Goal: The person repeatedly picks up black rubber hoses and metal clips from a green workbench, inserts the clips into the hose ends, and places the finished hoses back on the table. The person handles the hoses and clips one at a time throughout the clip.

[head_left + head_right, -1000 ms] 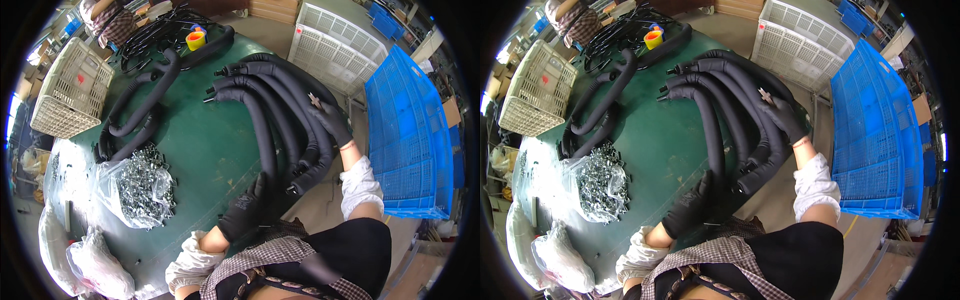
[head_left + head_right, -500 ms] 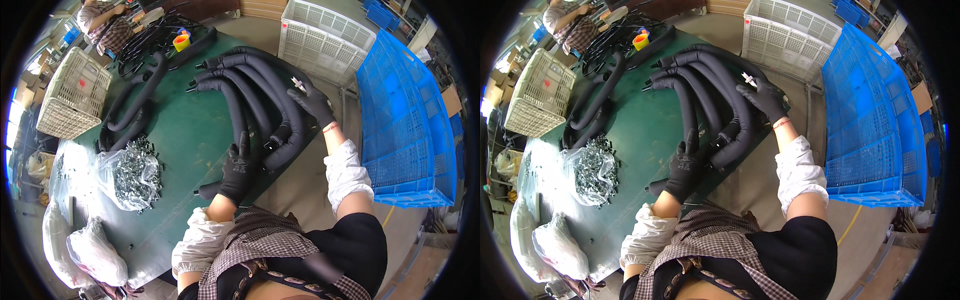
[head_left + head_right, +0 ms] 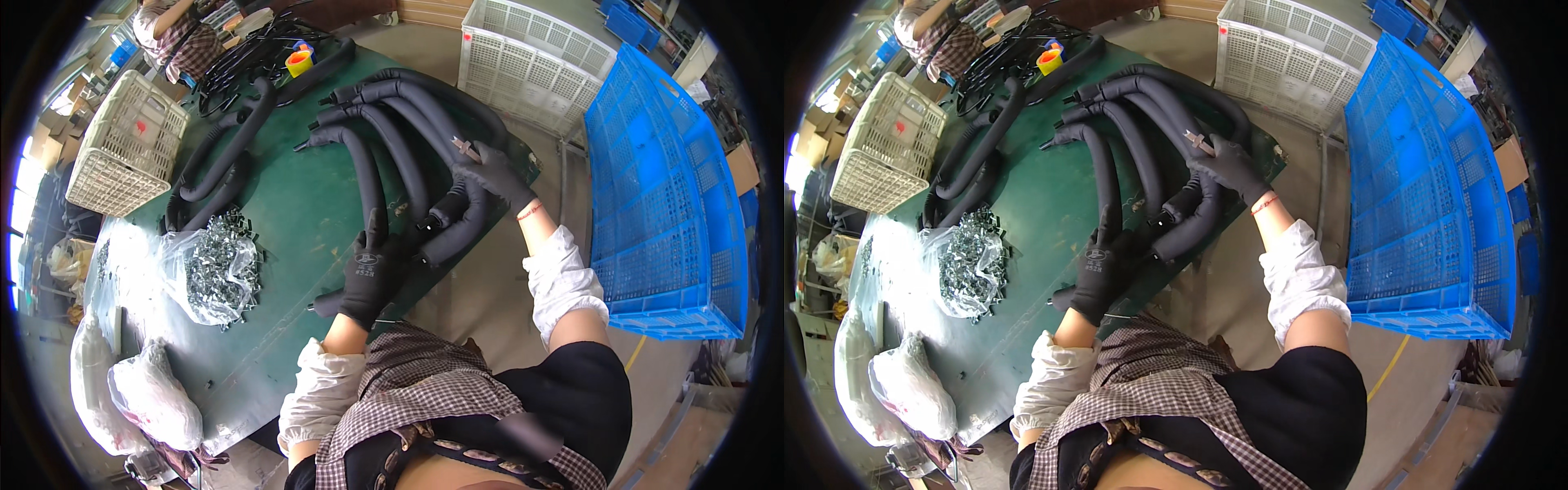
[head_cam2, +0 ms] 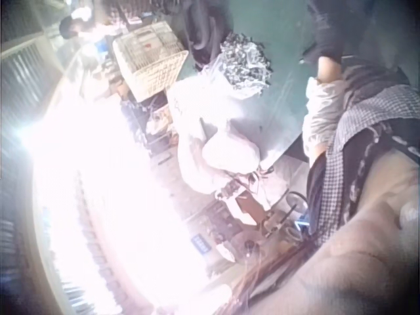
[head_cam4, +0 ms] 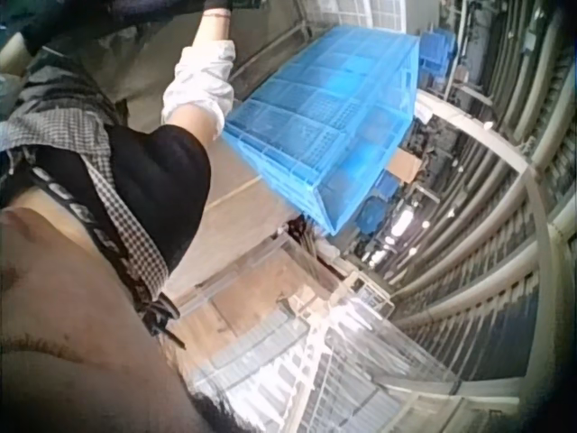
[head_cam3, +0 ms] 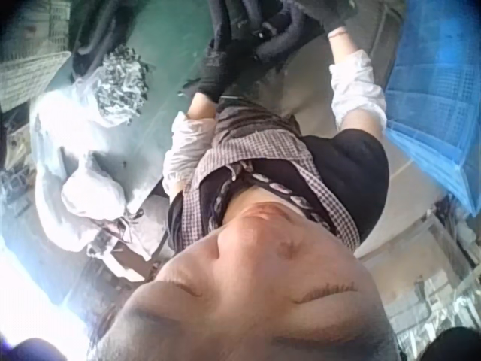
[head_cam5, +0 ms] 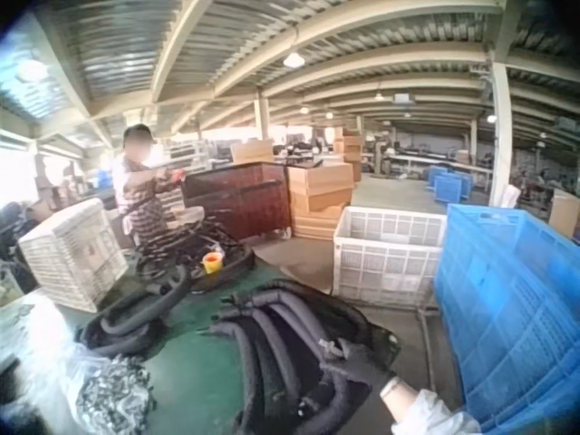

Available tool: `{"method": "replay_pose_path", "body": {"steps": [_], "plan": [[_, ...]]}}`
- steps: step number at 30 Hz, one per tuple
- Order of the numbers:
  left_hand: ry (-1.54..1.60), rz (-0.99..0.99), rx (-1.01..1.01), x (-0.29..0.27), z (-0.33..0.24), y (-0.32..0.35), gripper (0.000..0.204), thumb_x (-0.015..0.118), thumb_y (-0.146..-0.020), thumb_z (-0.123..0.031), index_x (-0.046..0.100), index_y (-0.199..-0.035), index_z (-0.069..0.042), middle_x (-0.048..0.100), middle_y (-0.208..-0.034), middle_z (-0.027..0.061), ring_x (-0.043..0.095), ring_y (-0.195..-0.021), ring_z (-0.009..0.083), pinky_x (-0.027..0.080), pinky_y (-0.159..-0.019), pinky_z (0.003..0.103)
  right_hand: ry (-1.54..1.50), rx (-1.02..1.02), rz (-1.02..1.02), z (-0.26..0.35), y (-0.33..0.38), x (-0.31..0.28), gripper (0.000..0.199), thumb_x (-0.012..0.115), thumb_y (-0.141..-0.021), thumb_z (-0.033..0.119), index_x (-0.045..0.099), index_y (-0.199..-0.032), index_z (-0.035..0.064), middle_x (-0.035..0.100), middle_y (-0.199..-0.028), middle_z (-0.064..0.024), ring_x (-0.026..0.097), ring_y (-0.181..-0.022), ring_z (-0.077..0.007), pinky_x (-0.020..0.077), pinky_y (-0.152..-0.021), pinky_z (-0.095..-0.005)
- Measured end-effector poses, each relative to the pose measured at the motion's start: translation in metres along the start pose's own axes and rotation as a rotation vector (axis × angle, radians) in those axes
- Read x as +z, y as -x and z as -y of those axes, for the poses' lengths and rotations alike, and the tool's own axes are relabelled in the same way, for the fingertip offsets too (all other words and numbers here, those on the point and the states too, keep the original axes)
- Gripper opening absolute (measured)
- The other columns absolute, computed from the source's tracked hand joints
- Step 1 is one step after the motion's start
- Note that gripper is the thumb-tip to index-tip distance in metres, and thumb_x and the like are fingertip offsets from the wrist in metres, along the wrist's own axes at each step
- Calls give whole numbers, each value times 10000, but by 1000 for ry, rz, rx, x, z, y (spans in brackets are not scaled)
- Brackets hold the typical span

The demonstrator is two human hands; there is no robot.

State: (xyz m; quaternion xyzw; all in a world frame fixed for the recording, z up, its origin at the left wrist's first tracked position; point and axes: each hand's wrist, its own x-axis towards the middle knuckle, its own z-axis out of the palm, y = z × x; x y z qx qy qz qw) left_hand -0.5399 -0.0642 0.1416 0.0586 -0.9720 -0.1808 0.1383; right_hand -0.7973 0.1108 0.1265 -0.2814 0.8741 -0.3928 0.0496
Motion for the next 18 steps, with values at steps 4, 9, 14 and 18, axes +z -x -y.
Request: {"method": "replay_pose_path", "body": {"steps": [4, 9, 14, 18], "plan": [[37, 61, -46, 4, 4, 1, 343, 670, -788, -271, 625, -1126, -242, 232, -1535, 116, 515, -1096, 478, 540, -756, 530, -373, 17, 82, -44, -20, 5, 475, 760, -748, 356, 636, -1018, -14, 655, -883, -161, 620, -806, -194, 491, -780, -335], [6, 54, -42, 12, 13, 6, 380, 687, -771, -263, 615, -1139, -203, 233, -1539, 101, 507, -1120, 462, 544, -750, 522, -318, 42, 82, -42, -20, 8, 424, 756, -757, 276, 638, -1033, -24, 667, -891, -77, 599, -807, -145, 488, -772, -314], [-23, 37, -21, 13, 12, 3, 404, 694, -767, -273, 607, -1150, -182, 258, -1524, 131, 521, -1099, 458, 542, -766, 514, -451, -78, 95, -29, -32, -11, 472, 756, -738, 236, 624, -1106, -29, 671, -976, -56, 609, -853, -150, 491, -797, -303], [-47, 18, -24, 13, 14, 6, 379, 704, -767, -295, 621, -1114, -166, 296, -1501, 164, 549, -1049, 460, 534, -787, 521, -478, -69, 116, 23, -50, -51, 540, 756, -711, 232, 597, -1162, -20, 670, -1028, -71, 620, -872, -167, 493, -806, -311]]}}
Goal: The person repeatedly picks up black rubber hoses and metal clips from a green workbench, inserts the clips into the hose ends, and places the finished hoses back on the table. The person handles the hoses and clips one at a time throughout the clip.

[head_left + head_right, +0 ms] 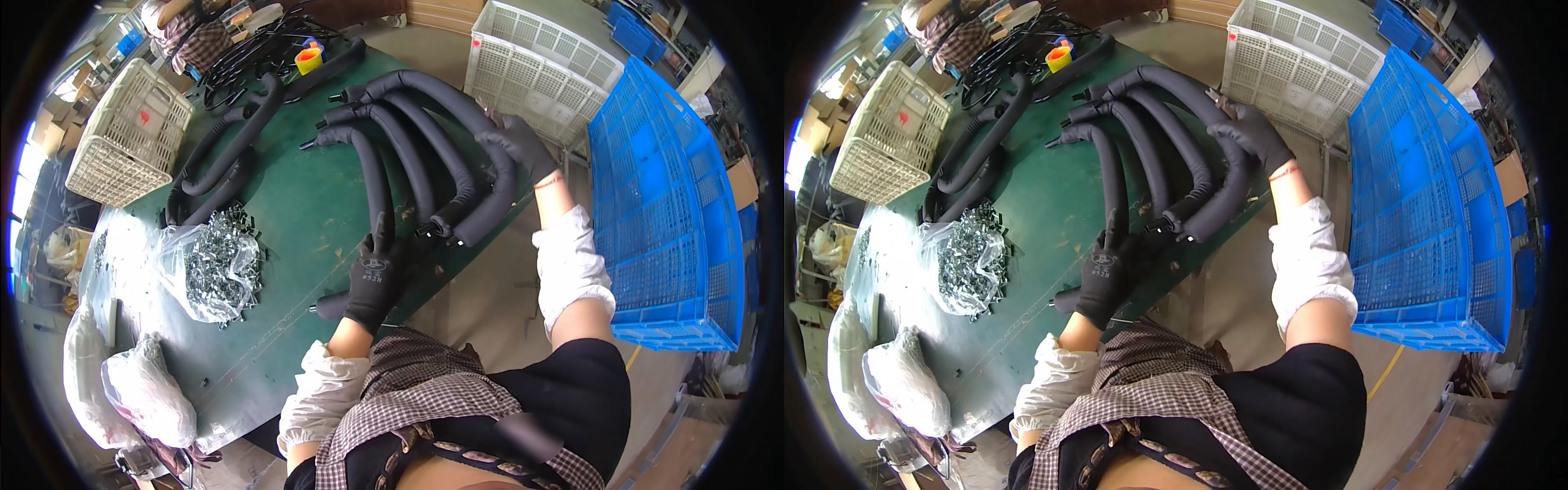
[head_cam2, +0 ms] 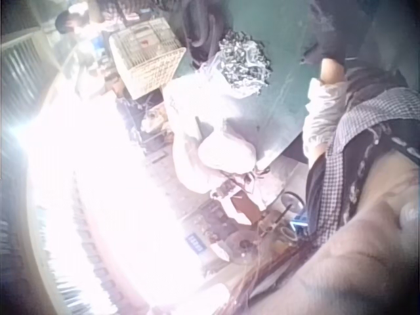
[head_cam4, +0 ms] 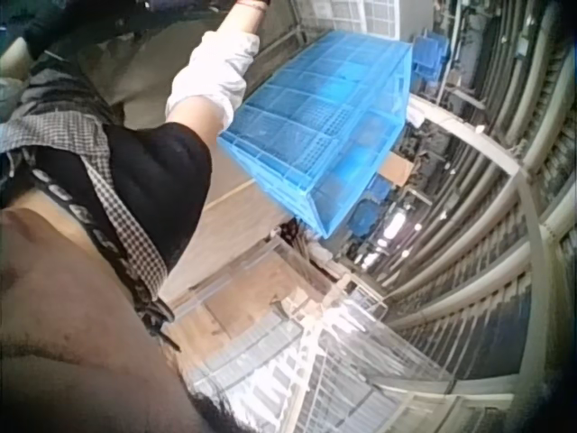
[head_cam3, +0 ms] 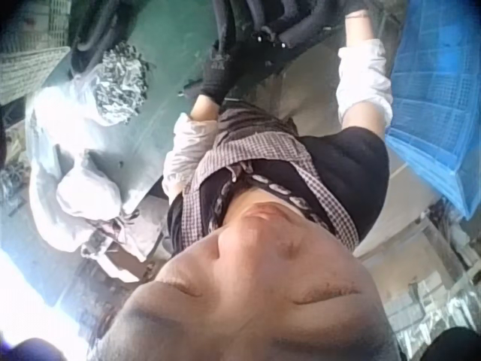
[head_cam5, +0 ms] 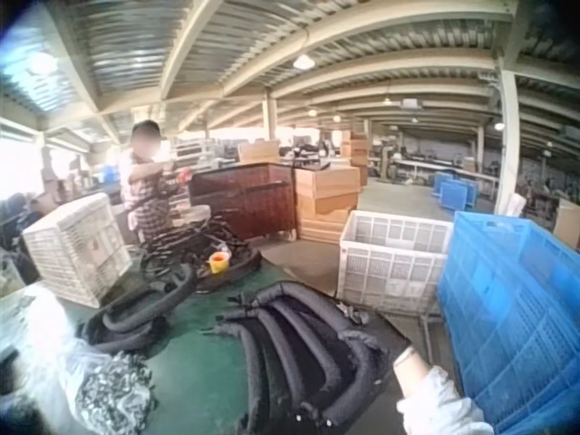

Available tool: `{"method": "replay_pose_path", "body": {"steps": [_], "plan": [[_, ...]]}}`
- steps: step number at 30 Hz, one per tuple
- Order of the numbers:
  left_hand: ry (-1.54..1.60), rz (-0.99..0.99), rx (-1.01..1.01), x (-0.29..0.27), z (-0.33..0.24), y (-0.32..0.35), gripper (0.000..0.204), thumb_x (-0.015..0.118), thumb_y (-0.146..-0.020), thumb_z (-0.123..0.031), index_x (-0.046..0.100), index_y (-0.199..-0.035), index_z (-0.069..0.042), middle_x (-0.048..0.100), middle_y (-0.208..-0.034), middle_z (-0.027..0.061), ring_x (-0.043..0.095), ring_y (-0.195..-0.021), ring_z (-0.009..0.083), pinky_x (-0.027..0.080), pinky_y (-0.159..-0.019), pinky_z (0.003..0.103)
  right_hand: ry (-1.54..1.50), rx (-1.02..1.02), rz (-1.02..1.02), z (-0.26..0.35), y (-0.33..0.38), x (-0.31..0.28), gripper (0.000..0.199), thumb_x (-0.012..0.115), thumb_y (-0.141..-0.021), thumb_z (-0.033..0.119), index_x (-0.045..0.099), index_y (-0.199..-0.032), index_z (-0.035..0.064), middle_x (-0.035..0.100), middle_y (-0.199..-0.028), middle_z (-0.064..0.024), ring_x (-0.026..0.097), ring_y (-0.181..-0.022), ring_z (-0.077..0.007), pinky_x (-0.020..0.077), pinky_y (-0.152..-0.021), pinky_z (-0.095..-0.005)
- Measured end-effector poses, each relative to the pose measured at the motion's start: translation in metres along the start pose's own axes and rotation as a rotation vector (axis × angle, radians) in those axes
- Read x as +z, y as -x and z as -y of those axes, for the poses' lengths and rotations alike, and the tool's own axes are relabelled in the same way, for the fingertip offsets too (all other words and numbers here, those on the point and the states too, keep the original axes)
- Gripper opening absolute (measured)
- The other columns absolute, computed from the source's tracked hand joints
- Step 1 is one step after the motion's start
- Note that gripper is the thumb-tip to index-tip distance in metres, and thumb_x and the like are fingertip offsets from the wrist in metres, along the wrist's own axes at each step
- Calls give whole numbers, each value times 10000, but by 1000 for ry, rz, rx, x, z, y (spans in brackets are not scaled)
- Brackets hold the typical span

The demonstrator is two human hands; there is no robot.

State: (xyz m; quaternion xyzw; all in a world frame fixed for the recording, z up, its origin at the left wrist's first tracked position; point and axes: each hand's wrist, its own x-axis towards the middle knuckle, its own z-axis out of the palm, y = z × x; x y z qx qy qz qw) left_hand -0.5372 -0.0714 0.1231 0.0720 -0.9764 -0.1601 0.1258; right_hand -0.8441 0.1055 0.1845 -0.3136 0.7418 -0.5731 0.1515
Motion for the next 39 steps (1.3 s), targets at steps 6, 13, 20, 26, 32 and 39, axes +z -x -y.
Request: {"method": "replay_pose_path", "body": {"steps": [6, 13, 20, 26, 32, 39], "plan": [[3, 60, -23, 1, -1, 0, 565, 694, -751, -254, 533, -1292, -224, 192, -1548, 126, 483, -1148, 459, 546, -790, 516, 533, 11, -25, -39, -30, -27, 563, 701, -771, 276, 564, -1256, 26, 681, -1043, -141, 650, -894, -219, 492, -825, -323], [55, 52, -14, -4, -2, 1, 615, 696, -747, -257, 508, -1333, -237, 189, -1549, 129, 460, -1182, 465, 543, -807, 512, 875, 109, -178, -59, -26, -10, 572, 613, -800, 530, 622, -1208, 128, 639, -1148, -189, 592, -1089, -362, 456, -935, -440], [372, 22, 127, -2, -11, -12, 619, 689, -775, -265, 487, -1353, -178, 290, -1497, 203, 409, -1254, 460, 450, -962, 521, 867, -89, -140, -86, -33, -19, 488, 574, -870, 464, 603, -1225, 130, 620, -1153, -217, 592, -1046, -387, 456, -899, -448], [490, -19, 381, -22, 7, -24, 510, 659, -870, -255, 499, -1304, -42, 397, -1417, 256, 387, -1312, 414, 366, -1062, 446, 874, -48, -81, -99, -31, -15, 443, 589, -880, 436, 591, -1178, 107, 626, -1096, -233, 582, -1045, -399, 456, -878, -457], [293, -79, -115, -79, 151, -46, 489, 672, -850, -261, 519, -1252, -28, 560, -1263, 193, 559, -1113, 397, 466, -918, 421, 744, -103, -64, -76, -18, -4, 405, 596, -907, 326, 572, -1194, 40, 620, -1177, -189, 590, -1094, -340, 446, -914, -413], [-432, -393, -448, -84, 341, -115, 688, 577, -860, -384, 328, -1416, -65, 350, -1467, 200, 325, -1350, 401, 226, -1067, 601, 672, 91, -107, -77, -16, 1, 369, 610, -914, 189, 552, -1229, 5, 606, -1240, -145, 570, -1136, -233, 423, -966, -347]]}}
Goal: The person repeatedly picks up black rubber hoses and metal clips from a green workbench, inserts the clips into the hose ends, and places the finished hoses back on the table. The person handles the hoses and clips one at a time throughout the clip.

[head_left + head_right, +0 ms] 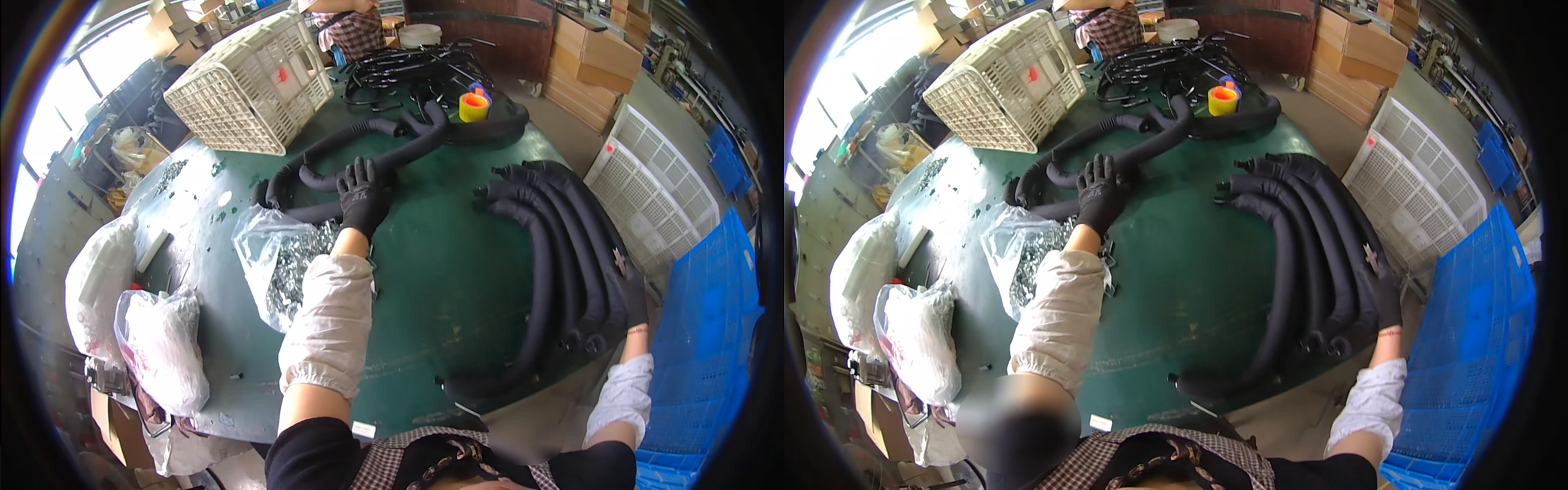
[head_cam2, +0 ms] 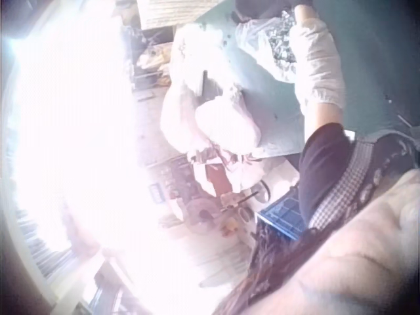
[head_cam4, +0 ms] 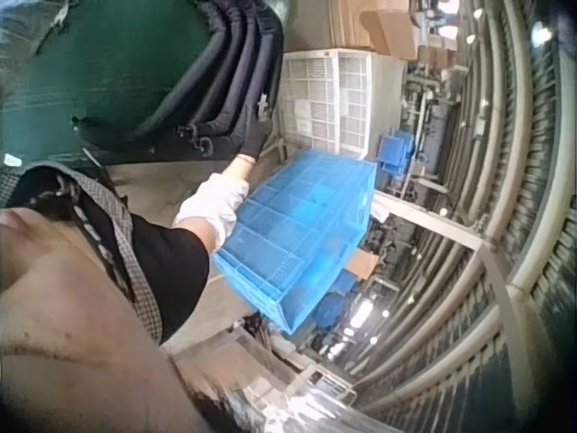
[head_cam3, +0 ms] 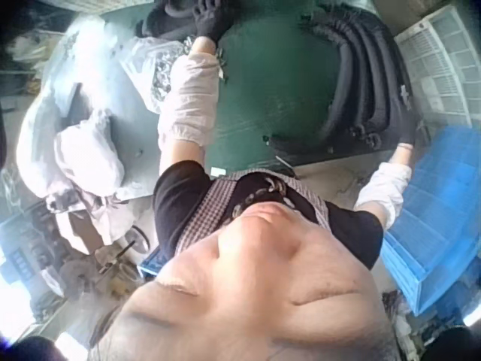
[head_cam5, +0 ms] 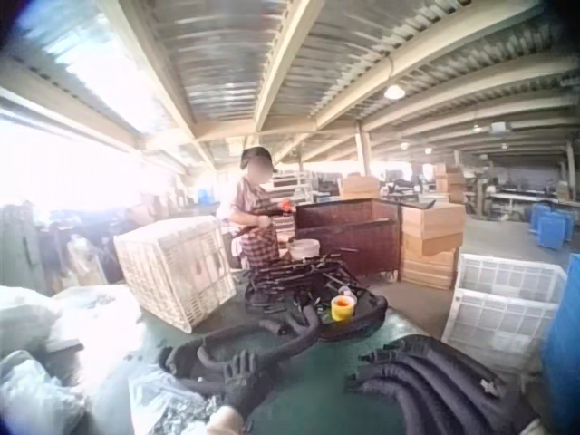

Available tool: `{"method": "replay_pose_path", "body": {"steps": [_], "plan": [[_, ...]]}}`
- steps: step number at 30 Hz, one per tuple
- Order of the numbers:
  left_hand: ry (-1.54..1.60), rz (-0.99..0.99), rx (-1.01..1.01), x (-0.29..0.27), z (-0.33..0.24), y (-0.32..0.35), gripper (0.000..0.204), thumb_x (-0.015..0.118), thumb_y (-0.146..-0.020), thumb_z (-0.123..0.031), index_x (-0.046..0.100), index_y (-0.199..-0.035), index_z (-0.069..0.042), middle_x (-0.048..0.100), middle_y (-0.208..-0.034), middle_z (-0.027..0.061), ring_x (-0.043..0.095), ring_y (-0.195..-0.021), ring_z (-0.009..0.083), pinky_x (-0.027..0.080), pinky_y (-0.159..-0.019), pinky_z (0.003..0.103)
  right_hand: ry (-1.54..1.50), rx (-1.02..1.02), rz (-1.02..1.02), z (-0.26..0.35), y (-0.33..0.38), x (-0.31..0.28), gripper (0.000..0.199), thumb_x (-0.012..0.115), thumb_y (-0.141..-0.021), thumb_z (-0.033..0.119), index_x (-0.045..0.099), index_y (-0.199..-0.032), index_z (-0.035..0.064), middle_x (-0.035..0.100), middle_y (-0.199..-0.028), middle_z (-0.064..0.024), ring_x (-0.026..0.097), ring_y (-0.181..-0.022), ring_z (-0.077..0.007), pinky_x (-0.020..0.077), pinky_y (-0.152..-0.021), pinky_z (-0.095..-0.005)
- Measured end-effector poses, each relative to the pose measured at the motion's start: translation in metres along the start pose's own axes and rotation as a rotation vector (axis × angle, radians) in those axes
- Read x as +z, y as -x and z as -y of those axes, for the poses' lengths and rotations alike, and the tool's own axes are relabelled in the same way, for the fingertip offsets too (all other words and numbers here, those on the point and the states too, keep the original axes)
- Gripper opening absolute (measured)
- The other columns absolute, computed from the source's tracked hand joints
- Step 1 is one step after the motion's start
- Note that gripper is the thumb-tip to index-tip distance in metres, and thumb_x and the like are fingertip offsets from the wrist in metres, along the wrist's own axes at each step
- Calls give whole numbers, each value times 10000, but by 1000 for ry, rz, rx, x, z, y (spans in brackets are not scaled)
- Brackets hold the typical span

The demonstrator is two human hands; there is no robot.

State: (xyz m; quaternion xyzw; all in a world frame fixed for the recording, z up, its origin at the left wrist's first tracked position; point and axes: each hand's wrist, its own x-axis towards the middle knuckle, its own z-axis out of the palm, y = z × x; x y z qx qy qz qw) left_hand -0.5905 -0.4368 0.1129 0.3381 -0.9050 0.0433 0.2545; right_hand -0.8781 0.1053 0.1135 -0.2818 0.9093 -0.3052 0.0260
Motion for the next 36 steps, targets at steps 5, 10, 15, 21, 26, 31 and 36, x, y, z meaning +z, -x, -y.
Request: {"method": "replay_pose_path", "body": {"steps": [5, 10, 15, 21, 26, 31, 36], "plan": [[4, 267, -117, -9, -2, -33, 859, 582, -772, -616, 343, -1440, -130, 415, -1398, 201, 362, -1304, 415, 187, -1067, 611, 92, -9, -78, -32, 3, -6, 387, 637, -895, 220, 562, -1217, 19, 598, -1219, -186, 564, -1123, -271, 418, -957, -370], [12, 275, -120, -33, -7, -23, 665, 640, -718, -621, 635, -1146, -111, 533, -1188, 199, 472, -1128, 427, 304, -987, 552, 118, -51, -135, -18, 5, 0, 381, 630, -889, 276, 574, -1171, 27, 626, -1112, -197, 587, -1053, -338, 441, -898, -416], [71, 77, 118, -56, 6, 8, 418, 658, -768, -431, 656, -1028, -104, 617, -1049, 151, 568, -1019, 380, 316, -981, 558, 231, 1, -44, -6, -10, 5, 457, 625, -881, 383, 578, -1171, 32, 636, -1097, -222, 589, -1037, -403, 456, -865, -447], [269, -294, 323, -227, -33, 79, 411, 709, -733, -246, 621, -1113, -118, 648, -1035, 110, 578, -1019, 336, 270, -1050, 505, 220, -121, -285, 71, 23, -29, 455, 607, -900, 404, 620, -1127, 10, 645, -1074, -229, 603, -1008, -394, 454, -874, -442], [1365, -227, -191, -348, -6, 234, 587, 689, -828, -223, 448, -1339, -64, 587, -1223, 151, 561, -1102, 337, 329, -1058, 468, -417, -360, 254, 234, 133, -36, 350, 607, -932, 249, 608, -1179, 1, 675, -993, -126, 632, -883, -184, 484, -814, -302], [1747, -429, 33, -429, 14, 397, 661, 603, -898, -339, 324, -1436, -76, 531, -1177, 122, 518, -1064, 289, 394, -973, 462, -829, -511, 916, 310, 250, 59, 399, 587, -956, 292, 584, -1202, -23, 660, -963, -66, 603, -859, -100, 496, -777, -276], [1917, -802, -145, -434, -6, 527, 665, 592, -907, -299, 283, -1465, -108, 533, -1105, 54, 480, -1003, 213, 391, -957, 391, -1304, -254, 1502, 357, 334, 126, 409, 561, -971, 325, 551, -1244, 19, 619, -879, -19, 551, -753, -33, 474, -699, -210]]}}
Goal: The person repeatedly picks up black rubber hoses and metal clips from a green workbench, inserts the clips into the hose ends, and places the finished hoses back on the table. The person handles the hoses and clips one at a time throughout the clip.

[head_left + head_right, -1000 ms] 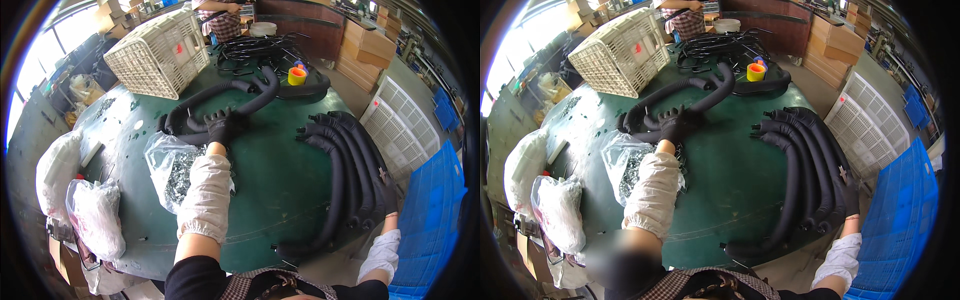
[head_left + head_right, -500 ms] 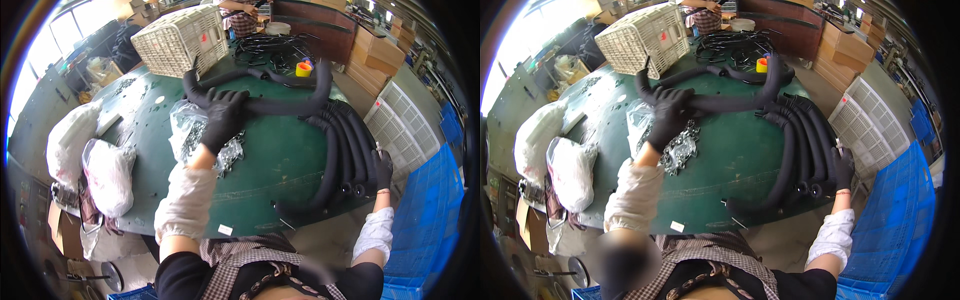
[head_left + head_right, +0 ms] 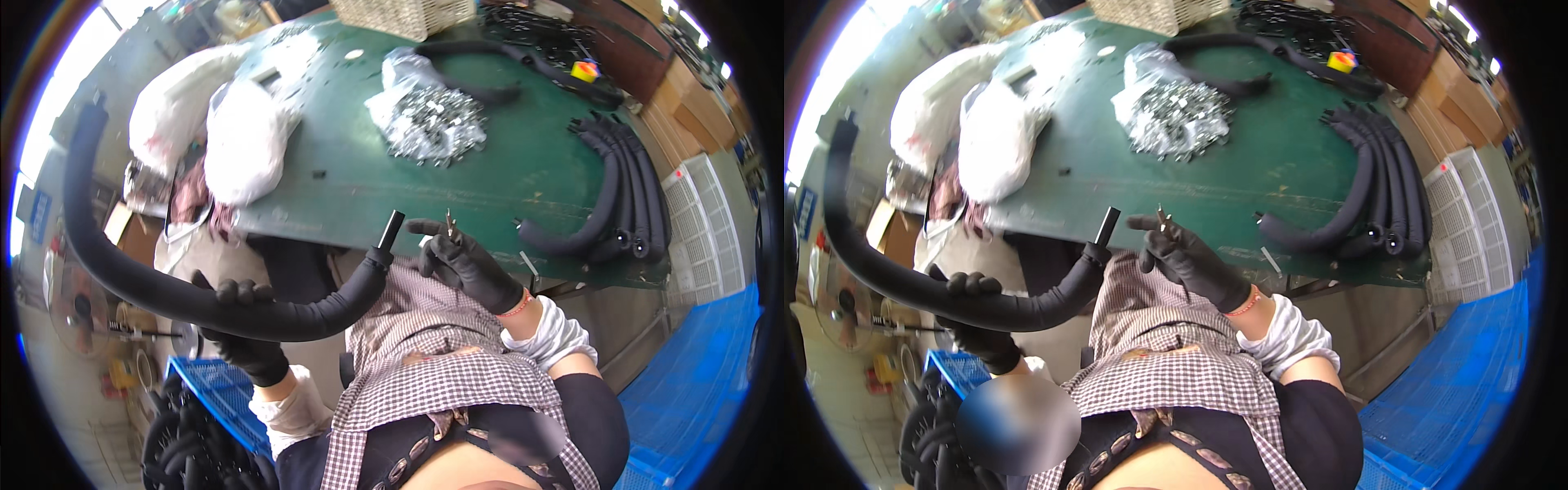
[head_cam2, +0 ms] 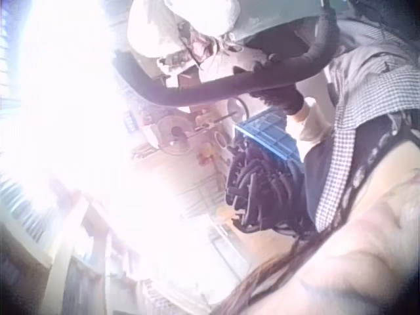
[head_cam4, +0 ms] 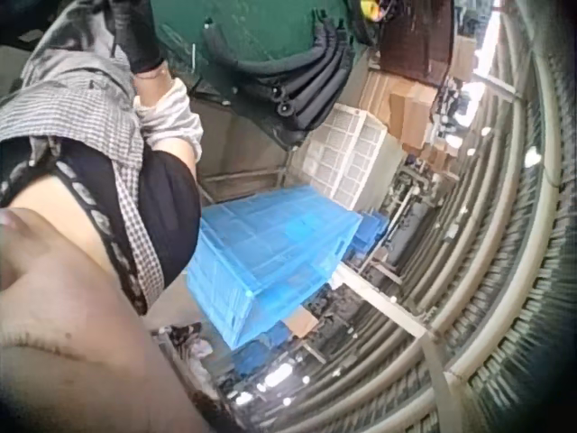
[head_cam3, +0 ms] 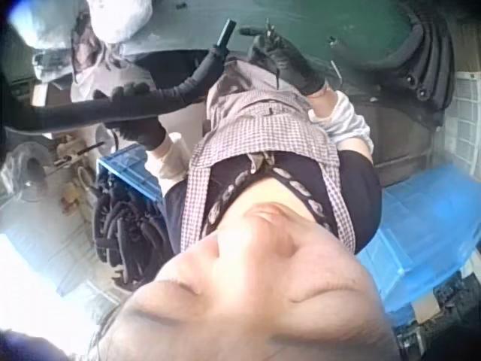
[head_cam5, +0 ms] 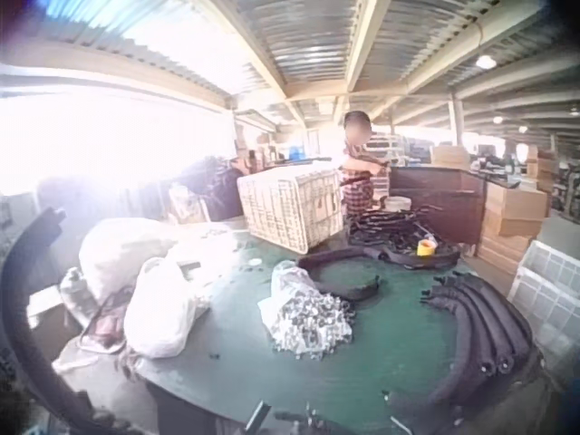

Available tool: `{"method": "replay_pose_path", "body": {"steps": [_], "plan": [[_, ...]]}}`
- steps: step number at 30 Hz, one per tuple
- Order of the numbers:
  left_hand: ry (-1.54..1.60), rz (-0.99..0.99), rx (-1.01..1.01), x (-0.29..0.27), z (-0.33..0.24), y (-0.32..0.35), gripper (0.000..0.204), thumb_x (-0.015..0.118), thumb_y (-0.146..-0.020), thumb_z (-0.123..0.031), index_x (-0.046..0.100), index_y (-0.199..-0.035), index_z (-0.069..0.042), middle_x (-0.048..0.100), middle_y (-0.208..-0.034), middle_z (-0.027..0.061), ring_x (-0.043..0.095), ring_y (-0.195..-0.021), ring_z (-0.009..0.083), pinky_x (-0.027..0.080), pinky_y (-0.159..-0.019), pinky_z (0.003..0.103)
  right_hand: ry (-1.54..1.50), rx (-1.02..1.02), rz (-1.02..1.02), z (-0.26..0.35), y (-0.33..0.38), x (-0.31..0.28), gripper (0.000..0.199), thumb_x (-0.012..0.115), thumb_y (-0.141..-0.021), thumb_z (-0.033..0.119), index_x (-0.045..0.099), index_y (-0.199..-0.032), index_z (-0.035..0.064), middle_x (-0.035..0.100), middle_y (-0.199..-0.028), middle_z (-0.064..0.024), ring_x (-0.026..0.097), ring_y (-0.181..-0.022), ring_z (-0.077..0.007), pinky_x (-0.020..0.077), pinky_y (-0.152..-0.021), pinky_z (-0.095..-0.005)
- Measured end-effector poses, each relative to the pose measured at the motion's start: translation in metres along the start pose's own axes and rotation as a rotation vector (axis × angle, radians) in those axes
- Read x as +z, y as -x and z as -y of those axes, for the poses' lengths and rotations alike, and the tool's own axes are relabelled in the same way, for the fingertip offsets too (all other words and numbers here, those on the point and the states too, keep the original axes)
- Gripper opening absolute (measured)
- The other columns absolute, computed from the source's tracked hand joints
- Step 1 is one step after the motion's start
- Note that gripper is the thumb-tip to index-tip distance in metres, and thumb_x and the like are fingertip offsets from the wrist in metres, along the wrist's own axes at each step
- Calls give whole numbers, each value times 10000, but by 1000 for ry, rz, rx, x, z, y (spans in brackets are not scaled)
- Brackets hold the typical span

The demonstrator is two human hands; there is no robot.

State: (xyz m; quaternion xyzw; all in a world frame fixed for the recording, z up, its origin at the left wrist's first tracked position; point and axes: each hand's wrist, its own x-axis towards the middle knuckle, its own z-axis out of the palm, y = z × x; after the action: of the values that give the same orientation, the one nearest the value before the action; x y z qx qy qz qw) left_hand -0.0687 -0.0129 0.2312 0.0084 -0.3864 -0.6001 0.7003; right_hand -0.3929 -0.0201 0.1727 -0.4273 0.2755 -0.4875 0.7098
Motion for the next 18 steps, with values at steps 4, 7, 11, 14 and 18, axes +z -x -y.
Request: {"method": "replay_pose_path", "body": {"steps": [4, 7, 11, 14, 18], "plan": [[209, -89, 43, -35, -14, 85, 600, 588, -917, -228, 336, -1445, -95, 536, -1170, 64, 490, -1053, 224, 371, -1012, 406, -128, 150, 25, -25, -20, 76, 218, 576, -954, 155, 596, -1116, 11, 616, -770, -8, 575, -646, -61, 504, -673, -219], [204, -270, 2, -55, -22, 141, 553, 524, -963, -222, 319, -1456, -78, 550, -1235, 100, 518, -1149, 271, 353, -1056, 448, 11, 302, 246, -50, -33, 88, 146, 613, -918, 125, 603, -990, -2, 652, -767, -42, 639, -710, -109, 523, -700, -254], [-1269, -674, -324, -109, -52, 195, 595, 536, -963, -280, 302, -1439, -10, 447, -1400, 133, 445, -1271, 263, 312, -1089, 370, 254, 250, 354, -85, -42, 98, 108, 620, -880, 126, 600, -880, 20, 645, -732, -29, 613, -672, -115, 490, -644, -274], [-1370, -379, -270, -84, -33, 183, 695, 671, -867, -222, 324, -1421, 15, 339, -1478, 176, 332, -1360, 261, 252, -1114, 365, 938, 153, 400, -108, -45, 107, 266, 663, -813, 281, 604, -896, 36, 644, -783, -98, 626, -726, -195, 478, -656, -335], [-1087, -106, -979, -38, 21, 134, 535, 752, -774, -109, 495, -1235, -25, 613, -1120, 129, 584, -1048, 223, 446, -907, 349, 884, 330, 366, -113, -69, 111, 290, 656, -817, 272, 613, -985, 40, 669, -868, -110, 654, -792, -237, 493, -701, -359]]}}
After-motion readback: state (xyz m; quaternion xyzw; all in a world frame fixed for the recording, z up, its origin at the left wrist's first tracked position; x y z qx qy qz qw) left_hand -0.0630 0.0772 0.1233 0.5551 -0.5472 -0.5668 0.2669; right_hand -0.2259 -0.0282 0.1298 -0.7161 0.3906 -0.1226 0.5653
